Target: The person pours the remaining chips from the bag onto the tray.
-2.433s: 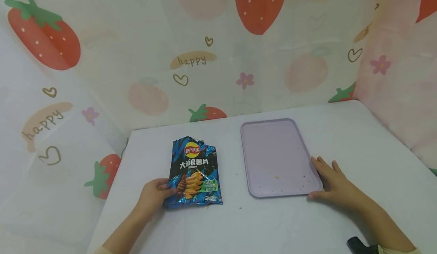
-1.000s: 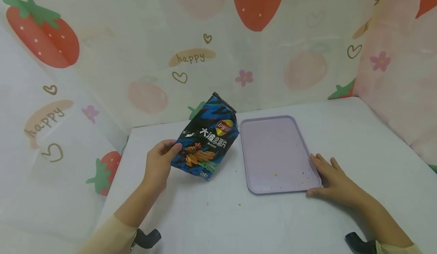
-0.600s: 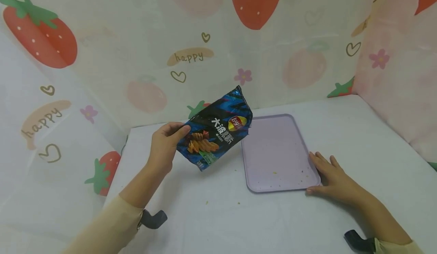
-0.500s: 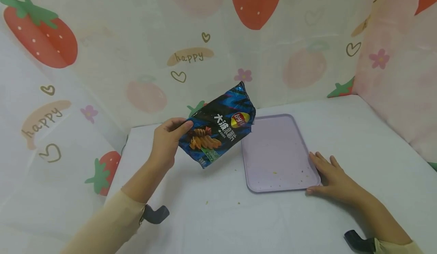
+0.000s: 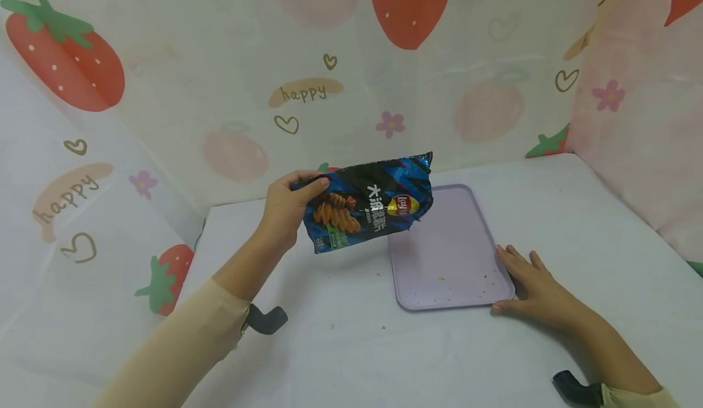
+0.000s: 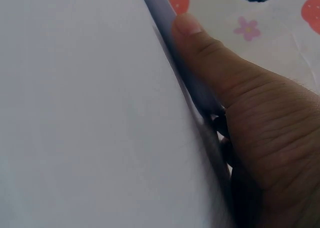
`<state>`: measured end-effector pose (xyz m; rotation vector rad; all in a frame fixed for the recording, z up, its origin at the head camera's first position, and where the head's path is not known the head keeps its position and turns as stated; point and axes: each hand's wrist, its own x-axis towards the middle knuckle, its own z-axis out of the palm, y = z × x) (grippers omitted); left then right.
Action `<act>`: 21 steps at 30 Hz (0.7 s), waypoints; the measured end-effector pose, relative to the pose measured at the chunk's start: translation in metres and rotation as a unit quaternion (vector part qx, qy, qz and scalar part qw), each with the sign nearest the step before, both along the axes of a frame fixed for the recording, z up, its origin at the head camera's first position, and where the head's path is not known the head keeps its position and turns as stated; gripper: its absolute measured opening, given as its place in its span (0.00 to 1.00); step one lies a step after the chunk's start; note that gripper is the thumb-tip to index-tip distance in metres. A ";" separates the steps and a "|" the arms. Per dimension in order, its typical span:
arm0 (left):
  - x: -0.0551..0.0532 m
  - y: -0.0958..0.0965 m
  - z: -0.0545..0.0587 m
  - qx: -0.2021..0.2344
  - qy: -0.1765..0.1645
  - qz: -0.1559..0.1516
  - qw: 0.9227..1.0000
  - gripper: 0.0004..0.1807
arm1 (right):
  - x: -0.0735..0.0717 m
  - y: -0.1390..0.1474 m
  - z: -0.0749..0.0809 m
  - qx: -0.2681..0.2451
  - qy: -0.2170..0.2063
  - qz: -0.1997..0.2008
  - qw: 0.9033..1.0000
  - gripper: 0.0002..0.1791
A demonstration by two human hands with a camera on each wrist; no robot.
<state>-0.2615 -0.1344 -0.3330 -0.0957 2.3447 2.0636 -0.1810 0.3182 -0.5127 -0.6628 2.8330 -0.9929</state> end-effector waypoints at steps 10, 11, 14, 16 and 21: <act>-0.013 0.018 0.008 0.004 0.038 -0.029 0.999 0.11 | 0.002 -0.003 0.000 -0.006 0.018 0.002 1.000 0.65; -0.015 0.020 0.009 0.000 0.044 -0.032 0.999 0.11 | 0.002 -0.003 0.000 -0.005 0.021 0.002 1.000 0.65; -0.019 0.024 0.013 -0.010 0.059 -0.043 0.997 0.10 | 0.001 -0.002 -0.001 -0.002 0.023 0.002 1.000 0.65; -0.022 0.027 0.018 -0.014 0.067 -0.053 0.996 0.10 | 0.001 -0.002 -0.001 -0.002 0.024 0.002 1.000 0.64; -0.027 0.033 0.030 0.009 0.098 -0.074 0.992 0.09 | 0.002 -0.002 -0.003 -0.004 0.009 0.002 1.000 0.64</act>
